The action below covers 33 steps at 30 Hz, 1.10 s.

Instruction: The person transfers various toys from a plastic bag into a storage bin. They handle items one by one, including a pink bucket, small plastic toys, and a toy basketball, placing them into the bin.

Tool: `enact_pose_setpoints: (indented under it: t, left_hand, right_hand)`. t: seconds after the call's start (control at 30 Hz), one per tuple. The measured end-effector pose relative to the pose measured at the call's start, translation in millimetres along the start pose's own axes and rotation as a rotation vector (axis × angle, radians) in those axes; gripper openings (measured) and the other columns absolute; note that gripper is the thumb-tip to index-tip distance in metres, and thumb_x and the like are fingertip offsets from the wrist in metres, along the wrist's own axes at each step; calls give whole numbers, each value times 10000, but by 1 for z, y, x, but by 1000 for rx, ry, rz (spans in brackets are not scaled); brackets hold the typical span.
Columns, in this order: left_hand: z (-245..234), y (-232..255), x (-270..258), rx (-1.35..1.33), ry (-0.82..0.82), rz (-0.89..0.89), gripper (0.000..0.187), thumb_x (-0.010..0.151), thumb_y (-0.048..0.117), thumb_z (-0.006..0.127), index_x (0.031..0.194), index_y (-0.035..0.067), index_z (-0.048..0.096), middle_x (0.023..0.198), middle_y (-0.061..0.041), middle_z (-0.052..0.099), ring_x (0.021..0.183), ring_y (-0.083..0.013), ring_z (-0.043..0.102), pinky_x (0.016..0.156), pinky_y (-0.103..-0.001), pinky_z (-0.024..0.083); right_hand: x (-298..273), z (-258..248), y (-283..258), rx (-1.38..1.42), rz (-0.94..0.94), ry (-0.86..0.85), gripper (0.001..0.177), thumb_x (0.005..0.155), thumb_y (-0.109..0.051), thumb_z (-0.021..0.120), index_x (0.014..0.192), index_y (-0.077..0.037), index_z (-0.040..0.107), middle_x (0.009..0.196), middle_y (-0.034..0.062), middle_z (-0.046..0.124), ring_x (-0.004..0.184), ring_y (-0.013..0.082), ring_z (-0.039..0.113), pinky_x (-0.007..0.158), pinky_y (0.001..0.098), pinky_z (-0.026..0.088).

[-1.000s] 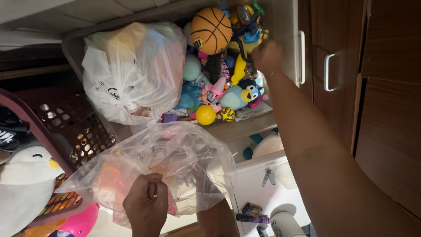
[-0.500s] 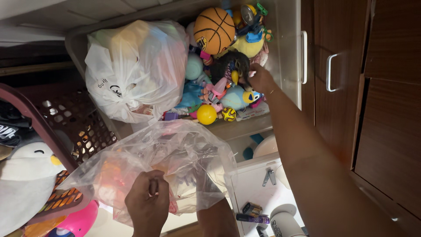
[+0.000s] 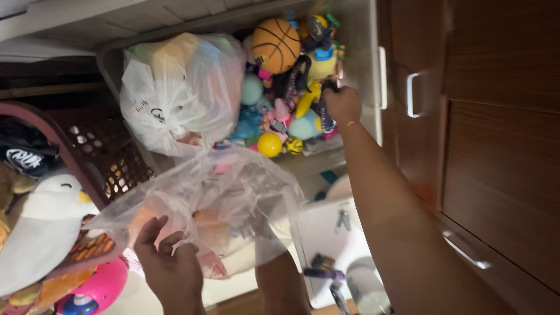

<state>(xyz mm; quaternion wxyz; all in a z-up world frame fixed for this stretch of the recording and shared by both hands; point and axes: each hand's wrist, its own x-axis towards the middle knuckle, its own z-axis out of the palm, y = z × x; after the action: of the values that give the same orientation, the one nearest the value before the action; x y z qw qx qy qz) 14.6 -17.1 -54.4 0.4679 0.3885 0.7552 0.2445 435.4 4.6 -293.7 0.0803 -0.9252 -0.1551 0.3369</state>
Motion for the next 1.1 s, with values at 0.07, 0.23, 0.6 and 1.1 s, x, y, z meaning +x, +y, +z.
enact_pose_setpoints:
  t: [0.07, 0.23, 0.6, 1.1]
  left_hand:
    - [-10, 1, -2, -110, 7, -94, 618, 800, -76, 508, 1402, 36, 426, 1231, -57, 610, 840, -107, 555, 619, -237, 468]
    - [-30, -5, 5, -14, 11, -123, 409, 1002, 98, 600, 1396, 22, 524, 1058, -97, 630, 821, -99, 552, 664, -241, 436]
    - [-61, 6, -13, -92, -292, -115, 164, 974, 118, 604, 1066, 42, 716, 790, 55, 600, 674, -44, 510, 609, -237, 495]
    - [-54, 51, -36, -362, -61, -266, 144, 997, 18, 488, 1042, -24, 619, 620, 52, 395, 533, -38, 335, 476, -234, 241]
  right_hand:
    - [-14, -21, 11, 265, 84, 93, 515, 835, -403, 672, 1164, -10, 717, 1041, 196, 728, 1004, 340, 722, 892, 407, 544]
    - [-74, -56, 39, 1002, -242, 58, 347, 865, -115, 609, 1173, 30, 678, 962, 58, 670, 835, 140, 607, 730, 303, 524]
    - [-298, -11, -38, 585, -813, -442, 353, 700, -102, 741, 1047, -44, 716, 977, 55, 685, 850, 183, 664, 763, 300, 553]
    - [-139, -24, -55, 724, -610, 36, 82, 1011, -91, 657, 985, -18, 682, 848, -1, 648, 769, 61, 582, 684, 235, 486]
